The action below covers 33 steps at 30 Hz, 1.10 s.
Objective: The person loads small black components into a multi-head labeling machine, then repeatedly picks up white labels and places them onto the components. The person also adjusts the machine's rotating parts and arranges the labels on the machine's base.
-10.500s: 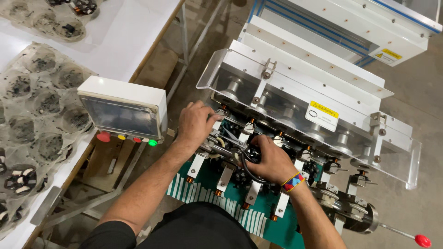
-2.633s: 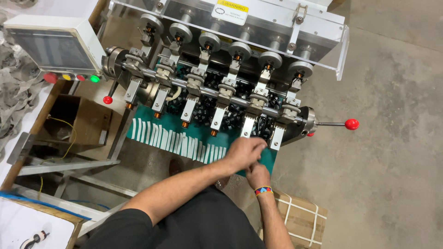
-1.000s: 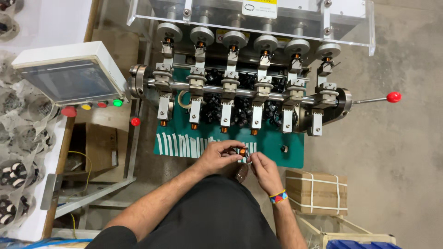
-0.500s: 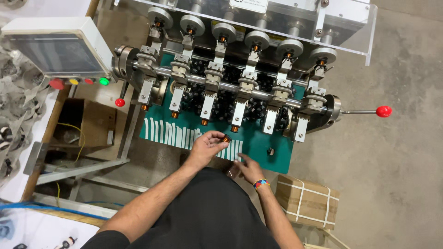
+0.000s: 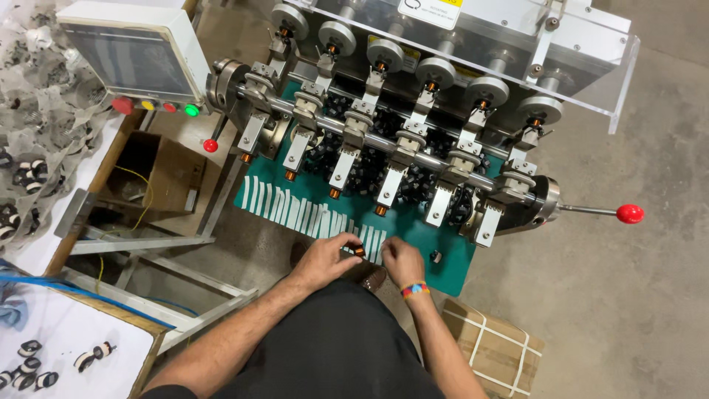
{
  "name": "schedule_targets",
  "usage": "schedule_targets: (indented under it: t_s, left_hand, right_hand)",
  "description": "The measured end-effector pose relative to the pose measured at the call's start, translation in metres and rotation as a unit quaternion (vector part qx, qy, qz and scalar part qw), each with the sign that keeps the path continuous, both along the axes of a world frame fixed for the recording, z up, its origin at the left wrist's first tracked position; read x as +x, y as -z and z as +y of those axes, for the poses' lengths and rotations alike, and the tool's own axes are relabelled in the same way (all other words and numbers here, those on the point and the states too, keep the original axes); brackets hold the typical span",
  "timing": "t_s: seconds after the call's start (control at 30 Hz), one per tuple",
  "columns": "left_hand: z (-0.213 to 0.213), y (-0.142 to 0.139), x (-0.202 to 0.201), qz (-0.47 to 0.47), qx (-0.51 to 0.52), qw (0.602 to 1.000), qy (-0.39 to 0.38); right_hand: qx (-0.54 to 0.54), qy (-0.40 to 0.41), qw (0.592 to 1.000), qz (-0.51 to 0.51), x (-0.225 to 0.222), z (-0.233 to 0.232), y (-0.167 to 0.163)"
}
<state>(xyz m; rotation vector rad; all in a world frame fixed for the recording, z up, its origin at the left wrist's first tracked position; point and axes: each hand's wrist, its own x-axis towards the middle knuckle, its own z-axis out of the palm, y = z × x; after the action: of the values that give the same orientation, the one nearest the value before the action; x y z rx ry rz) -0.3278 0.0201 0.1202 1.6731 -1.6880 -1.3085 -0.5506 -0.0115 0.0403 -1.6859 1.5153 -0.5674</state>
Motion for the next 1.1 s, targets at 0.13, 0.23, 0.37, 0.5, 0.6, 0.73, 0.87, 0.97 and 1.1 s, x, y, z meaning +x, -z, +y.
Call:
schedule_targets:
  t_s: [0.13, 0.23, 0.37, 0.5, 0.6, 0.73, 0.87, 0.97, 1.1]
  left_hand:
    - [-0.016, -0.006, 0.005, 0.045, -0.127, 0.99, 0.045]
    - [-0.025, -0.013, 0.008, 0.035, -0.179, 0.977, 0.108]
    - [-0.031, -0.02, 0.018, 0.08, -0.262, 0.948, 0.161]
    - [-0.039, -0.01, 0.039, 0.096, -0.301, 0.938, 0.141]
    - [-0.047, 0.01, 0.057, 0.093, -0.103, 0.984, 0.109]
    - [-0.048, 0.036, 0.074, 0.361, 0.137, 0.92, 0.067]
    - [-0.045, 0.045, 0.092, 0.521, 0.408, 0.747, 0.066]
    - [-0.046, 0.04, 0.103, 0.608, 0.452, 0.646, 0.089]
    - [-0.056, 0.024, 0.111, 0.379, 0.207, 0.883, 0.185]
  right_hand:
    - [0.021, -0.053, 0.987, -0.151, 0.013, 0.031, -0.064]
    - [0.006, -0.034, 0.994, -0.1, 0.026, 0.024, -0.086]
    - [-0.084, -0.019, 0.995, -0.058, 0.036, 0.023, -0.082]
    - [0.123, 0.086, 0.964, -0.218, 0.045, 0.056, -0.07]
    - [0.199, 0.113, 0.909, -0.348, 0.062, 0.073, -0.073]
    - [-0.07, 0.126, 0.989, -0.029, 0.09, 0.071, -0.095]
    - [-0.242, 0.1, 0.961, 0.085, 0.119, 0.053, -0.117]
    - [-0.254, 0.131, 0.956, 0.065, 0.142, 0.052, -0.121]
    - [-0.166, 0.214, 0.962, -0.027, 0.153, 0.058, -0.112]
